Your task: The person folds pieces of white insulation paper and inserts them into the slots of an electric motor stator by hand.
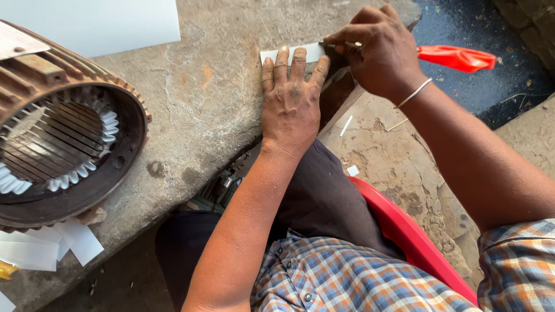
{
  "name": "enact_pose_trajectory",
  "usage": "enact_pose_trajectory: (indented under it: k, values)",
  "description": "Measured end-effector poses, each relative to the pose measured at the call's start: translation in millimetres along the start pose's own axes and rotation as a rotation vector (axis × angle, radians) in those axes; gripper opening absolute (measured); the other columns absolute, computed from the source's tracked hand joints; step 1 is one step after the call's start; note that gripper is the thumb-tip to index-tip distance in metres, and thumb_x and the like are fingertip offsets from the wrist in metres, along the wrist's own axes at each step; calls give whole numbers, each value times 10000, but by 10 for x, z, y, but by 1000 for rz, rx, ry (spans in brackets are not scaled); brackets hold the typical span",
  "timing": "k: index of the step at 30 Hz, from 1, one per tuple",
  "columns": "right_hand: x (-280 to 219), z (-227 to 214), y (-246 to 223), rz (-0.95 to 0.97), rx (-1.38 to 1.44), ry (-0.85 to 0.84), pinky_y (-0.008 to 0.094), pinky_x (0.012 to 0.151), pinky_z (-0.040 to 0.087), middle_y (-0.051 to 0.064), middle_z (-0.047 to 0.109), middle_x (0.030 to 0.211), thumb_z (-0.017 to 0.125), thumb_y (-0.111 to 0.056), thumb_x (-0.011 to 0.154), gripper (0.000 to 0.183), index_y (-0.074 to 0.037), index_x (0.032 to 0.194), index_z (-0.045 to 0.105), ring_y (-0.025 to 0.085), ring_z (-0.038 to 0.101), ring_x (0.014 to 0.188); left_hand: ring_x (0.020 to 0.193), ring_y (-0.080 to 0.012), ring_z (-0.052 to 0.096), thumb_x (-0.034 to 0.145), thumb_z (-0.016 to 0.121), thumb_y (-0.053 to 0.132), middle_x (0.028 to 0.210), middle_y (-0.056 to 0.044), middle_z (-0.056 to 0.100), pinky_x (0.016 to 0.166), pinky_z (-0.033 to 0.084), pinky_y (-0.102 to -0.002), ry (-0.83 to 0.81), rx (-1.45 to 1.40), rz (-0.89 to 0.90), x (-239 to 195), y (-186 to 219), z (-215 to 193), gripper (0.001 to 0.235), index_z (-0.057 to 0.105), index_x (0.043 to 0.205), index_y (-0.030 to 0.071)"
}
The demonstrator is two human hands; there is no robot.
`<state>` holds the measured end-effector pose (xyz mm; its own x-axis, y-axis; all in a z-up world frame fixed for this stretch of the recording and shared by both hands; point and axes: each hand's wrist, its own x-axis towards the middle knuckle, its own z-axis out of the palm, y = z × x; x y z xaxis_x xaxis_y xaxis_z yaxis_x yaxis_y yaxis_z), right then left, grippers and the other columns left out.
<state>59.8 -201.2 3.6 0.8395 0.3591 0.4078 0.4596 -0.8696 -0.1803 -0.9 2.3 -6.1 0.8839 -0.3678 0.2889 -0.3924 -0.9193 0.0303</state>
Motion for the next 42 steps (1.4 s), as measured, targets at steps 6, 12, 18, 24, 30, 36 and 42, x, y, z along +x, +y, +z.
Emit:
enact_pose_trajectory:
  k: [6,12,18,24,30,36,42]
  values:
    - [-34,-74,117,-144,20,-49,357,873,529,-33,698,1060,746,-79,1004,229,-251,1135,823,219,585,1084,1440,-403,409,995,525,106,1529,-215,471,1226,302,-517,13,65,29,38,13,49,532,446,1507,-17]
    - [-111,-155,122,-242,87,-107,353,890,531,-16,681,1079,765,-131,1039,139,-212,1143,809,220,578,1071,1424,-420,421,977,546,127,1508,-231,467,1214,312,-528,28,66,38,-2,40,55,537,471,1481,-41]
    - [-191,-250,43,-183,224,-14,384,872,525,46,662,1047,768,-91,1015,183,-160,1181,800,245,594,1012,1251,-318,569,910,594,154,1358,-169,591,1011,464,-478,-6,140,50,11,48,-71,473,570,1371,52]
    - [-349,-198,33,50,441,68,378,805,548,104,655,1083,724,-40,1054,209,-93,1254,751,249,661,916,979,-274,665,949,653,118,1040,-107,733,891,504,-412,229,21,169,50,164,43,267,705,1211,115]
    - [-385,-256,154,-100,324,165,398,847,528,119,671,1043,656,-8,1097,170,-18,1265,677,258,666,959,990,-217,678,969,686,124,978,-42,744,941,512,-366,139,156,244,-50,-484,-10,65,748,984,131]
    - [-384,-267,206,-35,409,116,390,825,518,103,647,1049,649,-60,1124,162,-73,1279,695,240,655,900,1041,-250,613,1014,642,165,1122,-120,693,918,470,-415,60,408,46,-129,-762,-198,223,721,1189,54]
    - [-410,-252,248,-72,240,121,380,886,485,38,644,965,714,-94,1091,155,-114,1236,768,220,573,970,1227,-323,518,978,558,143,1358,-175,538,1030,421,-522,-223,366,-183,-114,-669,-313,562,488,1520,12]
